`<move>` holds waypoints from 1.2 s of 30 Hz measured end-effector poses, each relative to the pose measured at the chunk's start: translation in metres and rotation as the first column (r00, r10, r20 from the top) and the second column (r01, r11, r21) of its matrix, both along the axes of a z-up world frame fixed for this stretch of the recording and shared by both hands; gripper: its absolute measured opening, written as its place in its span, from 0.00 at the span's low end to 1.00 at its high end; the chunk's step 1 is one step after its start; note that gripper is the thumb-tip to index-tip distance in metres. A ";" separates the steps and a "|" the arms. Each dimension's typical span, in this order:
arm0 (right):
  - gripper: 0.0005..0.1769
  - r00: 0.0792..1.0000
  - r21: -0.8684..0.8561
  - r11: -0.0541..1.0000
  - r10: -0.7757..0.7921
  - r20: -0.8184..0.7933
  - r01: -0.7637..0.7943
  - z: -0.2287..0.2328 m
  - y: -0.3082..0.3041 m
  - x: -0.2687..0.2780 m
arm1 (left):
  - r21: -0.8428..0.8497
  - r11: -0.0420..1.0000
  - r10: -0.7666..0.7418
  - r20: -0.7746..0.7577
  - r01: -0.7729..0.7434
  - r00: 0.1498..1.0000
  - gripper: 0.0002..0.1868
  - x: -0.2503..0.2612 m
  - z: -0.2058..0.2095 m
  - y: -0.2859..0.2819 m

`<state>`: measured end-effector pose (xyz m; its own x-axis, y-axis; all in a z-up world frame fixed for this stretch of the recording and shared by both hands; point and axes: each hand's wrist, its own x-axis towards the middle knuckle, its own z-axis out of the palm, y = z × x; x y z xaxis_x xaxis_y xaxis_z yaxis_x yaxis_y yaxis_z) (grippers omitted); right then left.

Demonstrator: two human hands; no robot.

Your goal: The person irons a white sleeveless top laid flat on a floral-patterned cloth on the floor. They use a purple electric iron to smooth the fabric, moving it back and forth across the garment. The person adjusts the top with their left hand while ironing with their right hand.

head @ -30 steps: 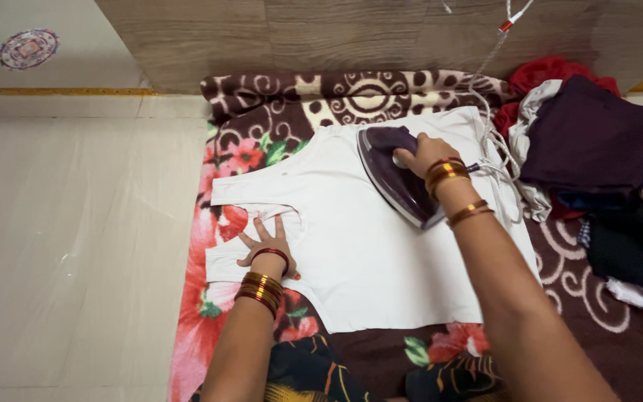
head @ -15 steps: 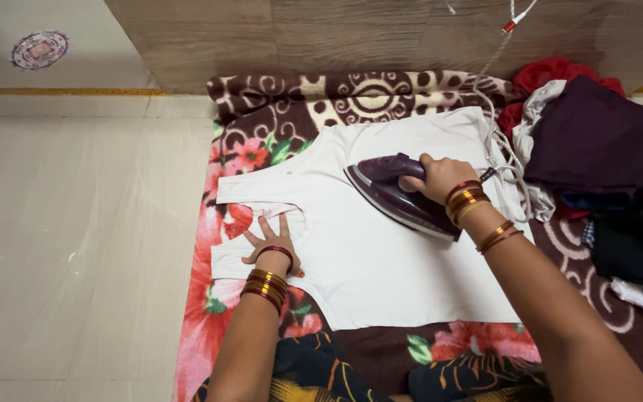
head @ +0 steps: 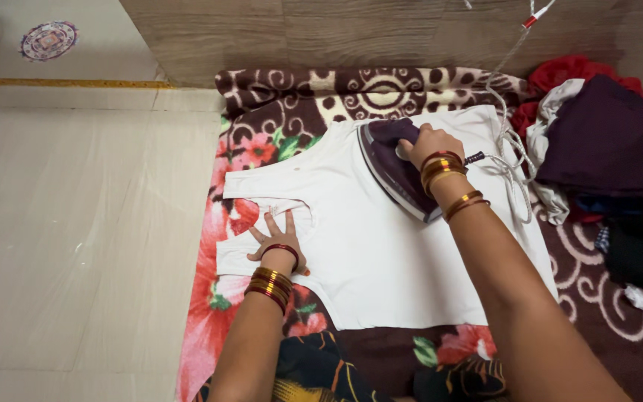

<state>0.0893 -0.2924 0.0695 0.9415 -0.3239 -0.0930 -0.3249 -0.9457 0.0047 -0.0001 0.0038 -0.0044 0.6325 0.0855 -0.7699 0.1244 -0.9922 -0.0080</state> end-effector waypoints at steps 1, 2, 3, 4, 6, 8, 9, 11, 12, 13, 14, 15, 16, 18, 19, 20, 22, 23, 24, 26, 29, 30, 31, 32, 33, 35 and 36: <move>0.36 1.000 0.017 0.999 -0.027 -0.010 0.027 -0.001 0.001 0.004 | -0.004 1.000 0.001 0.002 -0.001 1.000 0.82 0.000 0.000 0.000; 0.35 0.998 0.034 0.998 -0.053 -0.019 0.053 -0.002 0.004 0.009 | 0.000 1.000 -0.001 0.001 0.001 1.000 0.82 0.001 0.000 0.000; 0.35 0.997 0.051 0.996 -0.078 -0.029 0.080 -0.003 0.006 0.014 | 0.003 1.000 -0.003 0.000 0.003 1.000 0.82 0.001 -0.001 -0.001; 0.35 0.996 0.056 0.994 -0.092 -0.016 0.093 -0.004 0.009 0.019 | 0.007 1.000 -0.005 -0.003 0.005 1.000 0.82 0.001 -0.002 -0.001; 0.35 0.993 0.066 0.991 -0.120 0.012 0.119 -0.008 0.014 0.028 | 0.010 1.000 -0.013 0.002 0.013 1.000 0.82 0.001 -0.005 -0.001; 0.35 0.987 0.095 0.983 -0.159 0.018 0.156 -0.013 0.019 0.038 | 0.012 1.000 -0.022 0.013 0.022 1.000 0.82 0.002 -0.008 0.000; 0.35 0.984 0.109 0.978 -0.179 0.021 0.175 -0.016 0.021 0.043 | 0.012 1.000 -0.026 0.021 0.026 0.999 0.82 0.000 -0.010 0.000; 0.35 0.978 0.122 0.971 -0.209 0.022 0.205 -0.019 0.025 0.055 | 0.010 1.000 -0.024 0.023 0.024 0.999 0.82 0.002 -0.010 0.000; 0.35 0.973 0.127 0.966 -0.228 0.021 0.223 -0.020 0.025 0.059 | 0.007 1.000 -0.021 0.014 0.021 1.000 0.83 0.002 -0.010 0.000; 0.35 0.976 0.129 0.968 -0.218 0.020 0.214 -0.021 0.025 0.063 | 0.004 1.000 -0.019 0.005 0.019 1.000 0.83 0.002 -0.009 0.000; 0.35 0.978 0.130 0.970 -0.209 0.017 0.205 -0.023 0.024 0.063 | 0.001 1.000 -0.013 0.003 0.013 1.000 0.83 0.003 -0.008 0.000; 0.35 0.980 0.130 0.972 -0.201 0.014 0.197 -0.023 0.023 0.063 | -0.001 1.000 -0.008 0.001 0.008 1.000 0.83 0.004 -0.008 0.000; 0.34 0.981 0.149 0.970 -0.195 0.006 0.192 -0.024 0.022 0.060 | -0.006 1.000 -0.002 -0.002 0.002 1.000 0.83 0.003 -0.008 0.000; 0.32 0.984 0.187 0.967 -0.178 -0.001 0.175 -0.019 0.022 0.056 | 0.005 1.000 -0.020 0.000 0.020 1.000 0.82 0.001 -0.007 -0.001; 0.33 0.985 0.180 0.969 -0.172 -0.011 0.171 -0.015 0.021 0.054 | 0.010 1.000 -0.026 0.004 0.026 1.000 0.81 0.002 -0.006 0.000; 0.34 0.986 0.177 0.970 -0.165 -0.025 0.167 -0.013 0.021 0.049 | 0.004 1.000 -0.020 0.002 0.020 1.000 0.81 0.002 -0.006 0.001; 0.35 0.990 0.170 0.975 -0.137 -0.037 0.141 -0.009 0.019 0.037 | -0.011 1.000 -0.010 -0.003 0.010 1.000 0.81 0.002 -0.004 0.000; 0.35 0.993 0.167 0.979 -0.114 -0.036 0.119 -0.007 0.017 0.031 | -0.011 1.000 -0.010 -0.003 0.010 1.000 0.81 0.002 -0.004 0.000; 0.35 0.995 0.163 0.982 -0.094 -0.037 0.098 -0.006 0.014 0.024 | -0.012 1.000 -0.012 -0.003 0.012 1.000 0.81 0.002 -0.003 0.000; 0.37 0.998 0.142 0.989 -0.034 -0.049 0.040 -0.003 0.007 0.010 | -0.013 1.000 -0.013 -0.002 0.013 1.000 0.81 0.001 -0.001 0.001; 0.38 0.996 0.119 0.992 0.052 -0.079 -0.042 0.000 -0.004 -0.011 | -0.014 1.000 -0.011 -0.001 0.011 1.000 0.81 0.001 0.000 0.000; 0.38 0.993 0.113 0.991 0.081 -0.090 -0.071 0.001 -0.008 -0.016 | -0.013 1.000 -0.009 -0.001 0.009 1.000 0.81 0.001 0.001 0.000; 0.39 0.987 0.097 0.990 0.114 -0.116 -0.103 0.002 -0.011 -0.019 | -0.012 1.000 -0.007 -0.001 0.007 1.000 0.81 0.002 0.001 0.000; 0.40 0.979 0.082 0.987 0.146 -0.143 -0.136 0.002 -0.013 -0.021 | -0.010 1.000 -0.012 -0.003 0.012 1.000 0.81 0.001 0.000 0.000; 0.41 0.969 0.069 0.983 0.178 -0.170 -0.169 0.001 -0.015 -0.024 | -0.009 1.000 -0.017 -0.005 0.017 1.000 0.81 0.001 -0.001 0.000; 0.42 0.958 0.014 0.977 0.212 -0.193 -0.214 0.001 -0.018 -0.025 | -0.003 1.000 -0.024 -0.003 0.024 1.000 0.81 0.002 -0.002 0.000; 0.43 0.952 -0.012 0.972 0.228 -0.206 -0.236 0.000 -0.019 -0.026 | 0.001 1.000 -0.026 -0.002 0.026 1.000 0.81 0.002 -0.002 0.000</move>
